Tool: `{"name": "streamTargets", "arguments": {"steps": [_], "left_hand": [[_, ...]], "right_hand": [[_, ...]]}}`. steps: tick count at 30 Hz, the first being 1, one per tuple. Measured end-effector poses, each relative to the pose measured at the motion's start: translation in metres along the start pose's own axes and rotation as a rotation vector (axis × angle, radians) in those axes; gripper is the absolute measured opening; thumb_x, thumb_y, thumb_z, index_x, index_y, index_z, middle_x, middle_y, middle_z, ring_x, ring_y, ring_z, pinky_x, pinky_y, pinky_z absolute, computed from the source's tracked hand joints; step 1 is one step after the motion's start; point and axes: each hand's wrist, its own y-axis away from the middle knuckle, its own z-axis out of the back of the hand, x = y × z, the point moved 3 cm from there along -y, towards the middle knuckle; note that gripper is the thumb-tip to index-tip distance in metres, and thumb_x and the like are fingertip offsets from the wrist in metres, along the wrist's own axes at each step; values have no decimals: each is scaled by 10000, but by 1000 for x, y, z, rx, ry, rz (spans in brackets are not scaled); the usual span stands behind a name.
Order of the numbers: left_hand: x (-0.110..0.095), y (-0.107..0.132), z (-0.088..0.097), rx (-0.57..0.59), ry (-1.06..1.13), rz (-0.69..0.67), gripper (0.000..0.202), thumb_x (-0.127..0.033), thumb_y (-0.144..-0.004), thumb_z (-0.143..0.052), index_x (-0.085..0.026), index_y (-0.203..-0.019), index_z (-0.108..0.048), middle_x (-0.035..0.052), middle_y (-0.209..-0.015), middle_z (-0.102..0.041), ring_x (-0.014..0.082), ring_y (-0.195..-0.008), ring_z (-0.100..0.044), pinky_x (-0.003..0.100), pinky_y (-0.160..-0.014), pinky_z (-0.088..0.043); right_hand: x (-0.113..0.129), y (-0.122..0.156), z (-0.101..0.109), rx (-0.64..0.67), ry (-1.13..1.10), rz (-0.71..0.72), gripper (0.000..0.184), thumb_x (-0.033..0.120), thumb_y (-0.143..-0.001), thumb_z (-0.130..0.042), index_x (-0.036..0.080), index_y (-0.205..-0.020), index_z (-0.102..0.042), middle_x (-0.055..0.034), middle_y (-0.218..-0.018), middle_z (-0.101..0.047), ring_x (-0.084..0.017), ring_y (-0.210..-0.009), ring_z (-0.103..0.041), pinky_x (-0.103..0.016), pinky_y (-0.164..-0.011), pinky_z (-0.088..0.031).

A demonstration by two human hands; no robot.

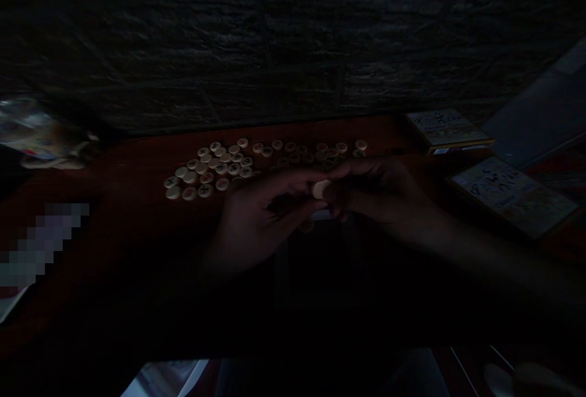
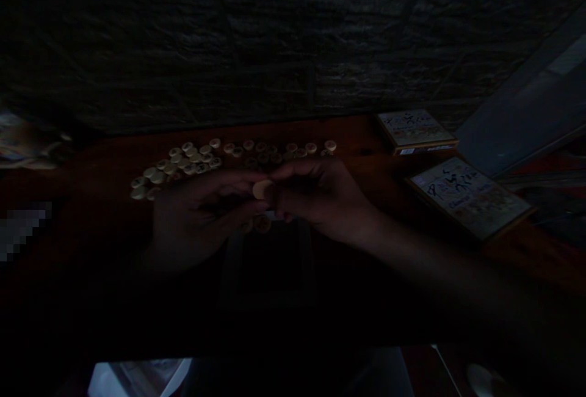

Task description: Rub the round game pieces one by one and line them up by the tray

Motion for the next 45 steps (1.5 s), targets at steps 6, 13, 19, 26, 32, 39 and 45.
{"name": "streamTargets", "arguments": {"steps": [6, 13, 19, 26, 32, 39, 45], "left_hand": [[1, 1, 1, 5, -16, 12, 295, -251, -917, -772, -241, -1210, -738, 40, -1070, -820, 203, -958, -795, 316, -906, -645], [-1, 0, 0, -11, -56, -30, 284, -250, -920, -773, -254, -1200, -731, 16, -1047, -821, 182, -943, -792, 290, -884, -648], [-5, -1, -1, -46, -74, -34, 242, -231, -915, -776, -233, -1154, -738, 15, -1051, -821, 172, -948, -790, 263, -864, -649], [-3, 1, 0, -47, -103, -71, 262, -230, -917, -772, -232, -1173, -714, 11, -1042, -817, 164, -935, -790, 238, -847, -645], [-2, -1, 3, -88, -218, -143, 270, -208, -903, -762, -232, -1165, -704, 7, -1032, -818, 169, -910, -795, 249, -822, -654], [-1, 3, 4, -124, -330, -182, 279, -226, -884, -776, -256, -1151, -701, 0, -1046, -820, 185, -908, -800, 306, -865, -657], [-3, 3, 2, -129, -265, -168, 316, -148, -836, -751, -238, -1112, -626, 2, -979, -818, 183, -856, -799, 287, -754, -646]], "right_hand": [[3, 1, 1, -1, 32, 25, 226, 324, -727, -926, 169, -830, -798, 15, -616, -714, -97, -531, -638, -196, -517, -534], [7, 1, -1, -9, 67, 48, 199, 346, -785, -877, 171, -749, -791, 6, -585, -699, -106, -515, -634, -203, -509, -536], [4, 0, 0, 17, -70, 22, 187, 309, -848, -812, 165, -730, -794, -5, -579, -696, -100, -533, -653, -174, -514, -527], [4, 3, 1, 15, -75, 33, 151, 311, -834, -828, 168, -787, -811, -13, -611, -710, -111, -553, -657, -204, -531, -537], [5, 1, 0, 5, -84, 48, 197, 336, -776, -894, 183, -887, -839, 4, -632, -727, -87, -532, -642, -175, -512, -533], [3, 0, -2, -5, -79, 53, 131, 249, -754, -912, 200, -853, -842, 15, -655, -751, -61, -502, -627, -137, -469, -520], [2, 2, -4, -25, -42, 73, 107, 248, -792, -883, 189, -869, -838, 15, -637, -733, -71, -503, -630, -147, -471, -527]]}}
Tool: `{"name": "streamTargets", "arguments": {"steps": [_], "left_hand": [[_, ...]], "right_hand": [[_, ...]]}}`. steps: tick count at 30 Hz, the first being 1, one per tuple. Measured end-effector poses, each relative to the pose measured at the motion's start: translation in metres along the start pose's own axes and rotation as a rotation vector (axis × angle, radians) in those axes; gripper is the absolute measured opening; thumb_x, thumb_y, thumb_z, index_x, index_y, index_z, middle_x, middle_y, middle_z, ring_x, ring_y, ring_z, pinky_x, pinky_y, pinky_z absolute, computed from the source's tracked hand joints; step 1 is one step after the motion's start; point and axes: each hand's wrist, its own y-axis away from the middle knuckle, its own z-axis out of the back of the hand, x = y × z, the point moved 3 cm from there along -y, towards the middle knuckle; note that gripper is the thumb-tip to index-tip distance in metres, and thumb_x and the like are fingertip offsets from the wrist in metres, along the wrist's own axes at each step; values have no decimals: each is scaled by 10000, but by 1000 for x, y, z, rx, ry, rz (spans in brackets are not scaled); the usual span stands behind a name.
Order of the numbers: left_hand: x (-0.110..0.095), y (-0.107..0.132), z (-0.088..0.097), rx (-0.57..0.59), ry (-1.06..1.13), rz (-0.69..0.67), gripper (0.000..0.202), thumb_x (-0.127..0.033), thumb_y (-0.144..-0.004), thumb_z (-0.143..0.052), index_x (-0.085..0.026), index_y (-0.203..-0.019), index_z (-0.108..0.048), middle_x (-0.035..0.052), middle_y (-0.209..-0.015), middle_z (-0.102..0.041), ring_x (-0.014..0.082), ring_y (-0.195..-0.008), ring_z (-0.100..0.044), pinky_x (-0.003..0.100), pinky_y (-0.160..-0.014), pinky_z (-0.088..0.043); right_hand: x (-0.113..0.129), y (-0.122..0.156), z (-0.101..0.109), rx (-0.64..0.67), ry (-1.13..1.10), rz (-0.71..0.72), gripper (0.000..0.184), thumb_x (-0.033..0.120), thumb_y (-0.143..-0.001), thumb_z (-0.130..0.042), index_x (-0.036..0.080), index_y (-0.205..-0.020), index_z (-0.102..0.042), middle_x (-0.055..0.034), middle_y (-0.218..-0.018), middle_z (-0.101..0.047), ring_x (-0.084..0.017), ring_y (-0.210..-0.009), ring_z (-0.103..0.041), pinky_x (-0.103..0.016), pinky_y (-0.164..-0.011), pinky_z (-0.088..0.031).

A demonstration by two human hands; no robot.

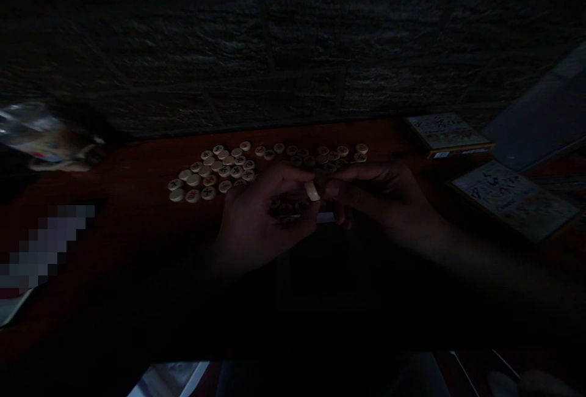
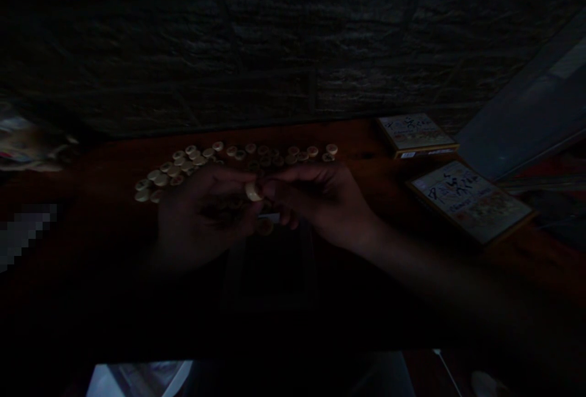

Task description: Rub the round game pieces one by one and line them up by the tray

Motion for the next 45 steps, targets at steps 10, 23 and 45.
{"name": "streamTargets", "arguments": {"steps": [10, 23, 45], "left_hand": [[2, -3, -2, 42, 168, 40, 277, -165, -876, -779, -226, -1135, -700, 28, -1042, -764, 152, -909, -762, 215, -744, -637], [8, -8, 1, 35, 153, 80, 261, -263, -953, -709, -217, -1208, -740, 60, -1131, -790, 196, -978, -766, 282, -832, -639], [5, -11, -3, -27, 399, 328, 150, -253, -848, -836, -208, -989, -815, 36, -963, -841, 211, -825, -813, 310, -747, -692]], "right_hand": [[2, 0, 6, -51, 8, 47, 183, 243, -869, -810, 164, -1032, -778, 5, -750, -759, -100, -495, -676, -193, -449, -561], [2, 1, 5, 2, 187, 228, 300, 140, -809, -843, 196, -1096, -779, -3, -928, -799, -86, -581, -688, -190, -516, -577], [15, 10, 7, 40, 957, 627, 215, 247, -906, -735, 228, -1121, -731, -41, -973, -748, -175, -789, -687, -302, -712, -535]]}}
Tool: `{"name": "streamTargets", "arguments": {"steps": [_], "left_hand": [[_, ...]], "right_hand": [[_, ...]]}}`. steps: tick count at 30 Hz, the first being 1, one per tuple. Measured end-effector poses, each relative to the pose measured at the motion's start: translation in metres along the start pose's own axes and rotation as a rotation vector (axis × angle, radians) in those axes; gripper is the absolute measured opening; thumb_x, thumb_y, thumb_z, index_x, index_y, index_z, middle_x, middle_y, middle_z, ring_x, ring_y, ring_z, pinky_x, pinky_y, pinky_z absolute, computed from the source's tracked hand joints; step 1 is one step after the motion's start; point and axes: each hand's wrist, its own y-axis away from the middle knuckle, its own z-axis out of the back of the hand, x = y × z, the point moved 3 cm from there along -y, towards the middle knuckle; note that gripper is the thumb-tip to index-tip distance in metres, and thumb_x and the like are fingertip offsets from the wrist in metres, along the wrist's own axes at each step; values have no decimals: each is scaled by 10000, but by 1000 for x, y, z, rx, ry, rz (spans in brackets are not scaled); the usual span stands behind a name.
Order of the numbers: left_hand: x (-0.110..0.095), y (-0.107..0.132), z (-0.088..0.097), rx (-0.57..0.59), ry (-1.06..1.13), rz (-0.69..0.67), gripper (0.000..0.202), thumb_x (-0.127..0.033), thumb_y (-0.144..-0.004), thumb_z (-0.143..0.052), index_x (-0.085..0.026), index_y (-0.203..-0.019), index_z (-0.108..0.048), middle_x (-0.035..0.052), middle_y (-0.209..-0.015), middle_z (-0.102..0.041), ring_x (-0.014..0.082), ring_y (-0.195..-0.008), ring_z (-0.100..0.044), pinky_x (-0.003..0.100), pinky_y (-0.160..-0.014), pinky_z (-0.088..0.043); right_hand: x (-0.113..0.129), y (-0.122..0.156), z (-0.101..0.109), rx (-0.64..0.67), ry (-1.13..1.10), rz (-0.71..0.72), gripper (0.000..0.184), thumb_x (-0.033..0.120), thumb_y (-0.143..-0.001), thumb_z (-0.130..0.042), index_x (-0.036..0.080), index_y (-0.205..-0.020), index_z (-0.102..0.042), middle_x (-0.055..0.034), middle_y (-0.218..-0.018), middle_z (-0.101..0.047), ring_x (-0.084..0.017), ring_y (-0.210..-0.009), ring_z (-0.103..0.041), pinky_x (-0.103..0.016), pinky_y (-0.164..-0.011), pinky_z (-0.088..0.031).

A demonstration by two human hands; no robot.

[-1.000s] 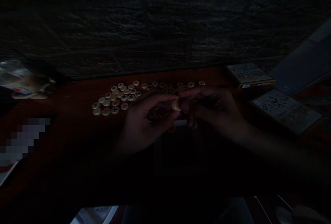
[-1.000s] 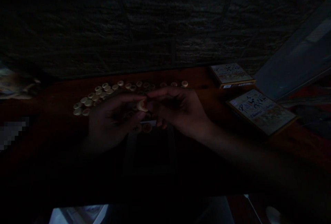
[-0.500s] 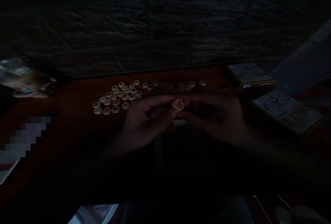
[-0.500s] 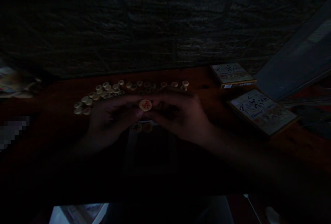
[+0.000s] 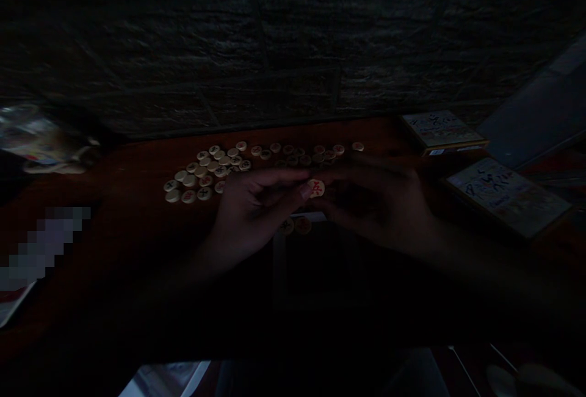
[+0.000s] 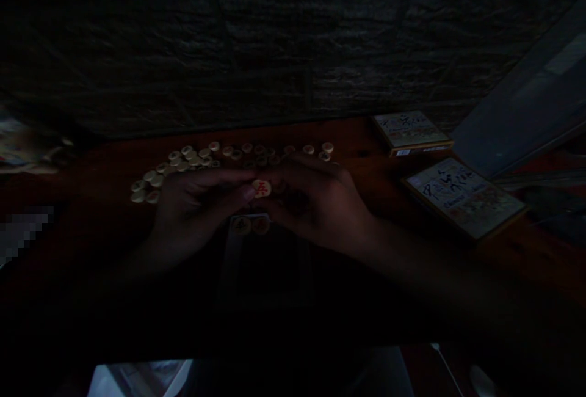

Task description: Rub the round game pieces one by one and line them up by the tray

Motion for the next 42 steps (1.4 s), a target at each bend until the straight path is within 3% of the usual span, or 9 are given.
{"name": "streamTargets", "arguments": {"steps": [7, 11, 16, 35, 42], "left_hand": [[0, -4, 6, 10, -119, -45, 121, -285, -943, -714, -205, -999, -786, 28, -884, -824, 183, -773, -792, 254, -659, -645], [7, -9, 11, -19, -84, -29, 150, -314, -969, -677, -204, -950, -778, 27, -856, -821, 182, -764, -789, 265, -679, -643], [13, -9, 10, 4, -103, -25, 171, -346, -979, -668, -218, -939, -773, 25, -865, -817, 184, -771, -784, 276, -688, -635], [18, -4, 5, 74, -134, -20, 241, -392, -988, -639, -193, -948, -770, 43, -885, -800, 202, -800, -766, 284, -710, -618], [19, -5, 4, 103, -175, -48, 217, -329, -1000, -608, -195, -955, -772, 32, -878, -794, 187, -792, -762, 262, -695, -609]], "right_hand": [[-1, -1, -3, 38, -52, -42, 209, 151, -822, -763, 188, -1021, -712, -25, -951, -755, -162, -806, -701, -267, -712, -529], [-3, 0, -10, 198, -178, -72, 216, 137, -793, -773, 190, -993, -711, -26, -1004, -763, -176, -898, -717, -275, -782, -536], [-5, 3, -18, 365, -179, -55, 191, 127, -813, -744, 188, -993, -728, -40, -1038, -753, -199, -973, -705, -317, -862, -529], [-4, 4, -25, 396, -90, -14, 126, 132, -897, -681, 173, -1004, -732, -92, -1115, -717, -226, -1041, -683, -342, -885, -541], [-3, 4, -25, 391, -70, 6, 149, 138, -925, -664, 191, -1046, -733, -93, -1154, -714, -233, -1095, -682, -357, -932, -554]]}}
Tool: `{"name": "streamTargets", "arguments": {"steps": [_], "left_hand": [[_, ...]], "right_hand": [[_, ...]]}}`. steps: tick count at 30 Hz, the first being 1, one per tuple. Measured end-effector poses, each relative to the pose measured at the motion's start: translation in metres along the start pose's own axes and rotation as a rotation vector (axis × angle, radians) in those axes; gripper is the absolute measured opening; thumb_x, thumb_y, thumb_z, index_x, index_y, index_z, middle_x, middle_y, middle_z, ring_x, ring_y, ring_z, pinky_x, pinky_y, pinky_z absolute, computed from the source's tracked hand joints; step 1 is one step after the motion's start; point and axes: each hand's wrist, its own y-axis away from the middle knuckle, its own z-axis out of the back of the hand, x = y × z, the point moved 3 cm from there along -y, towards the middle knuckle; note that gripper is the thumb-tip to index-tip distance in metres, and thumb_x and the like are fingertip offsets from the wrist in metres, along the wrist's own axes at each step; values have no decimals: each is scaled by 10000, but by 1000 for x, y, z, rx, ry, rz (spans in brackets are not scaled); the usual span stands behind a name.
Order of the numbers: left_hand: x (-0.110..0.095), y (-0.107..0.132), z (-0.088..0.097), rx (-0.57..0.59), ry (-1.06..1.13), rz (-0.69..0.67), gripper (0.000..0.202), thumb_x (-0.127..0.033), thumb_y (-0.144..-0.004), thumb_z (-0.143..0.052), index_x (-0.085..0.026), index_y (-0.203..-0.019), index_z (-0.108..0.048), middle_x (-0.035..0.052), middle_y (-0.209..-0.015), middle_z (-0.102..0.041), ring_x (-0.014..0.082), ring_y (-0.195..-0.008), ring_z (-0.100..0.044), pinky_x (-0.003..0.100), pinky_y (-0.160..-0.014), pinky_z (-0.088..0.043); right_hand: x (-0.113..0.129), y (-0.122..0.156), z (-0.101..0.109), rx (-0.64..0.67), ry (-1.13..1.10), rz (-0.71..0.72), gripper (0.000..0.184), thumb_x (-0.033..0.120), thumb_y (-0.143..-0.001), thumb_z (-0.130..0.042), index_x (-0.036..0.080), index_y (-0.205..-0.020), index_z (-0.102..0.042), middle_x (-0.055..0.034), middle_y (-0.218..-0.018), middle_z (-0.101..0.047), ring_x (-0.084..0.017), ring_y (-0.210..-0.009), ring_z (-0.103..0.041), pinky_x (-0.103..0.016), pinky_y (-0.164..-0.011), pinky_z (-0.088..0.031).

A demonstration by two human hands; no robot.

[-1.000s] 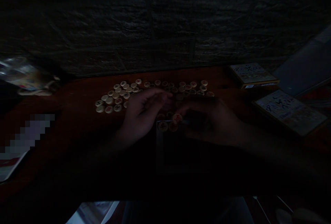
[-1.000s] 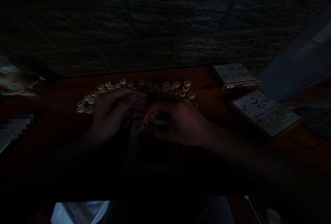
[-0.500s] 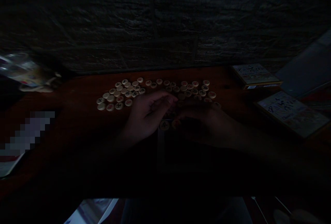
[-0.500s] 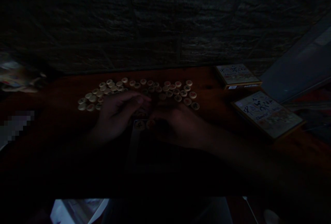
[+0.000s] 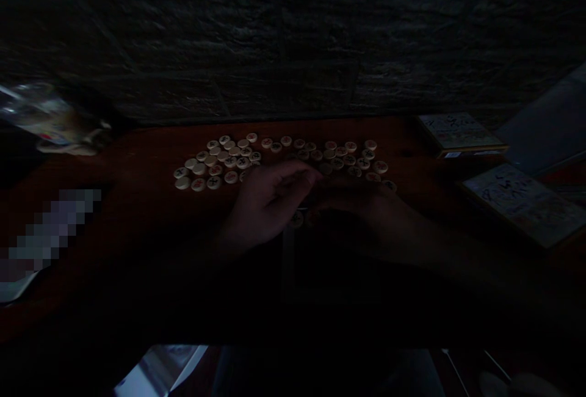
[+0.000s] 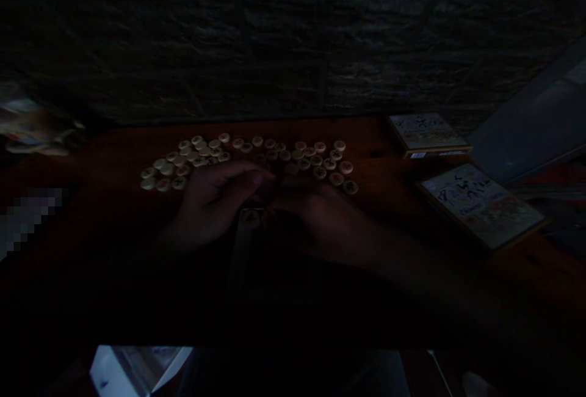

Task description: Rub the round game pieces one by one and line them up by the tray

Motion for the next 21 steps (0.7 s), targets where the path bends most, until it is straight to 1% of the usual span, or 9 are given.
{"name": "streamTargets", "arguments": {"steps": [6, 11, 14, 18, 21], "left_hand": [[-2, -1, 1, -6, -30, -29, 194, -285, -995, -613, -182, -951, -771, 30, -902, -800, 172, -808, -764, 231, -687, -596], [-3, -1, 1, -6, -39, -40, 194, -282, -1001, -604, -191, -957, -770, 22, -899, -804, 174, -823, -770, 235, -704, -601], [-4, -1, 2, -9, -77, -47, 205, -276, -1000, -597, -190, -942, -774, 25, -910, -808, 175, -833, -769, 232, -702, -595], [-5, -1, 2, -12, -93, -46, 221, -288, -996, -590, -183, -925, -770, 25, -885, -804, 173, -794, -762, 231, -665, -580], [-5, -1, 2, -10, -110, -37, 227, -296, -996, -583, -182, -928, -767, 21, -889, -804, 171, -807, -759, 228, -679, -580]], "right_hand": [[-1, 0, 0, -3, 24, 17, 148, 131, -915, -676, 167, -1043, -742, -109, -1172, -714, -253, -1125, -687, -374, -959, -554], [1, 0, 2, -37, 21, 60, 143, 138, -904, -697, 141, -1034, -757, -127, -1136, -736, -258, -1068, -711, -361, -887, -569], [2, 1, 3, -42, 9, 60, 149, 129, -906, -696, 148, -1036, -767, -126, -1159, -741, -253, -1071, -711, -359, -898, -567], [3, 3, 5, -37, 2, 71, 153, 140, -910, -705, 158, -1048, -768, -118, -1158, -745, -245, -1074, -712, -350, -898, -567], [3, 4, 4, -47, 26, 80, 151, 133, -908, -705, 148, -1043, -770, -122, -1141, -751, -249, -1051, -716, -356, -880, -572]]}}
